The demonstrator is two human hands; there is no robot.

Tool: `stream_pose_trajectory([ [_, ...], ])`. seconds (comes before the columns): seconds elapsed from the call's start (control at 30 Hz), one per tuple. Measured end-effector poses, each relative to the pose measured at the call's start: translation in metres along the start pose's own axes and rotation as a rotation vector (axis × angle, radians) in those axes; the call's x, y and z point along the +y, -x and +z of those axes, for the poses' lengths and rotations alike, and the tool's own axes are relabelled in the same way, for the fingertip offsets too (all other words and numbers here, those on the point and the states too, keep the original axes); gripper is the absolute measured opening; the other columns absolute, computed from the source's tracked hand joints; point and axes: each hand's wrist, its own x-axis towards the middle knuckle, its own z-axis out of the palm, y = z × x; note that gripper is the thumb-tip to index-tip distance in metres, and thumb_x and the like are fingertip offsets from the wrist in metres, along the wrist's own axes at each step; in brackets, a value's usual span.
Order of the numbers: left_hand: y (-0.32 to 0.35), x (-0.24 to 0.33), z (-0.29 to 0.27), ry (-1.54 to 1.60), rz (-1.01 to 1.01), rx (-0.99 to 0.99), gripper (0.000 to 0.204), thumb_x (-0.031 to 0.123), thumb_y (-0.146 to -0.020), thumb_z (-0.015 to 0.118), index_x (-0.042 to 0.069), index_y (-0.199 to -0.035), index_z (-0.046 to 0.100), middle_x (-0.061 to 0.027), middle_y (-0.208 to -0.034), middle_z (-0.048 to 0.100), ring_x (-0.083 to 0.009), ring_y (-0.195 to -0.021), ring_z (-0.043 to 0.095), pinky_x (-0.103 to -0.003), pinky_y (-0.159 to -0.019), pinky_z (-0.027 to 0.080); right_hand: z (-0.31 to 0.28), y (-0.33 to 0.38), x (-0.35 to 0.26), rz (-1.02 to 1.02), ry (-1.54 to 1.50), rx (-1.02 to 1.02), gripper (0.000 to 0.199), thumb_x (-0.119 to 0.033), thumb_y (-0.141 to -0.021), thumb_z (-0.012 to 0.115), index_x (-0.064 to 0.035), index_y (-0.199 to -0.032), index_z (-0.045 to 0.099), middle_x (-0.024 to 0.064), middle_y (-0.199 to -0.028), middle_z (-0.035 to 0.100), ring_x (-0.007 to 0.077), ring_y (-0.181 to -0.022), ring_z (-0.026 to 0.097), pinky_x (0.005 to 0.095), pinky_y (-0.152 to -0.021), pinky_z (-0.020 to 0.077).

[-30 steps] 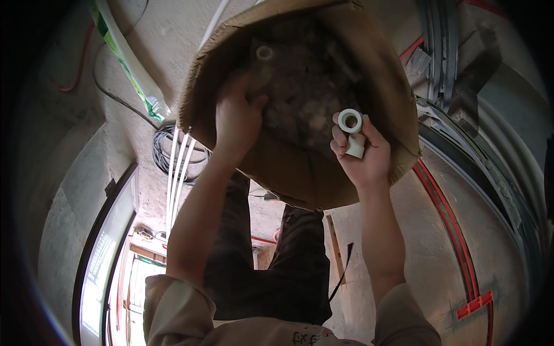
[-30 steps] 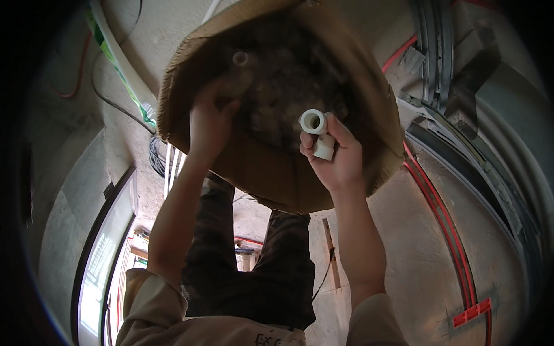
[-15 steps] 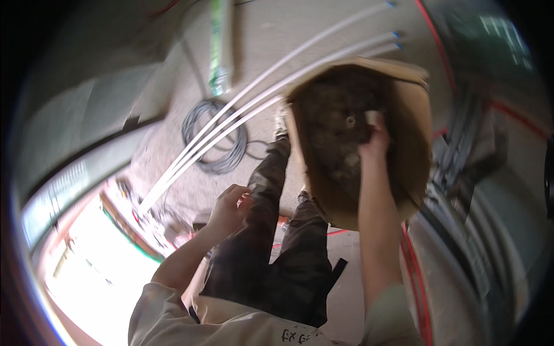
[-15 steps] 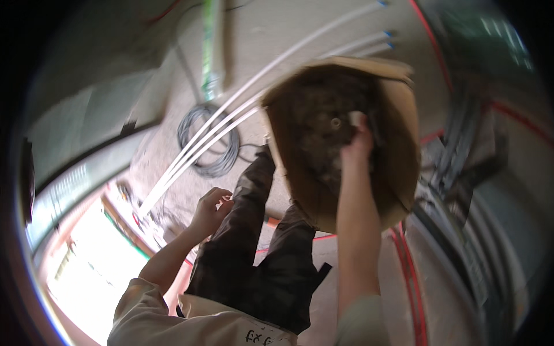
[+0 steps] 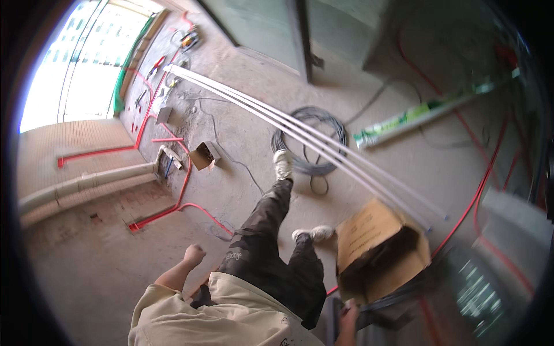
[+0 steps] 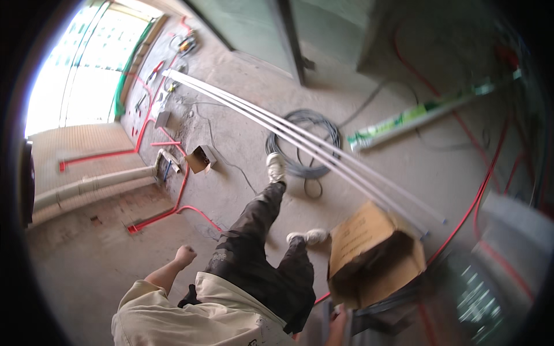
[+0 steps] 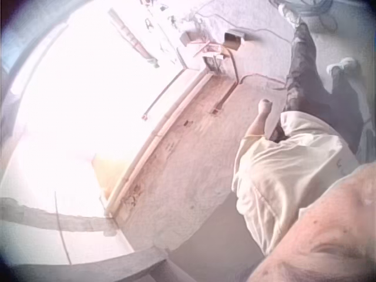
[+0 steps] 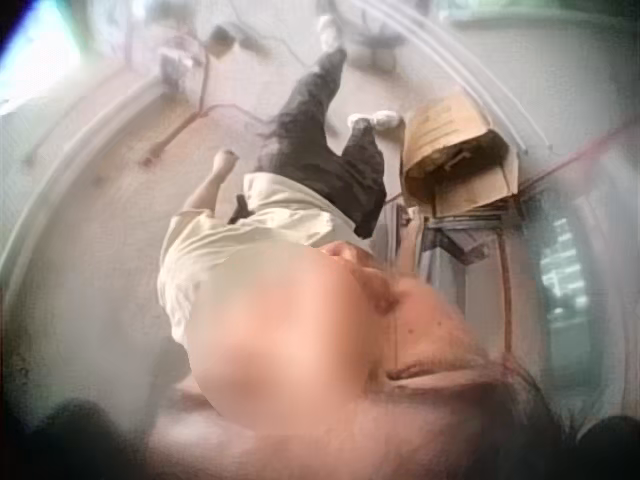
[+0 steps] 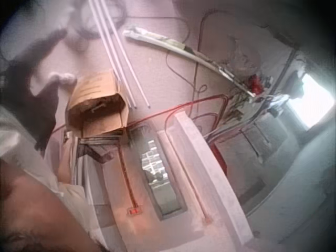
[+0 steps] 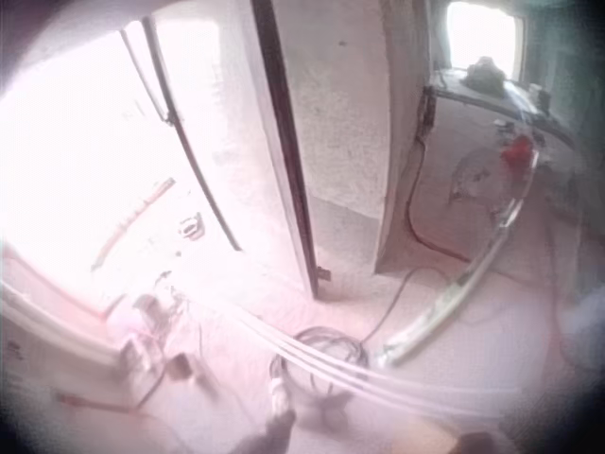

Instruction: The person sits on the floor and uses a pipe fusion welder to join white PVC pipes with fittings. They measure and cut pipes with shears, retrieve fittings from a box, and repeatedly heat and connect pipe sections.

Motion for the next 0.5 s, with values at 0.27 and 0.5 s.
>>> stream_pose_trajectory([
  [0.27,-0.022,0.006,-0.009,0.511,-0.133,-0.387,0.028,0.025,-0.077,0.076,0.002,-0.092,0.076,-0.0157,-0.087,0.074,-0.0235,-0.075,0.072,-0.037,-0.068,0.057,0.205,0.133,-0.120,-0.380,0.999,0.364,0.042,-0.044,-0.087,0.065,-0.0061,-0.070,0.064,0.0080,-0.059,0.053,0.0229,-0.055,0.055,0.0419,-0.056,0.0472],
  [0.5,-0.144,0.047,-0.205,0.981,-0.008,0.050,0.028,0.021,-0.085,0.070,-0.005,-0.097,0.071,-0.0136,-0.078,0.071,-0.0183,-0.069,0.068,-0.035,-0.067,0.055,0.545,0.271,-0.173,-0.985,1.722,-0.036,0.063,-0.054,-0.091,0.052,0.0051,-0.100,0.073,0.0313,-0.098,0.069,0.0421,-0.103,0.066,0.0507,-0.089,0.0466],
])
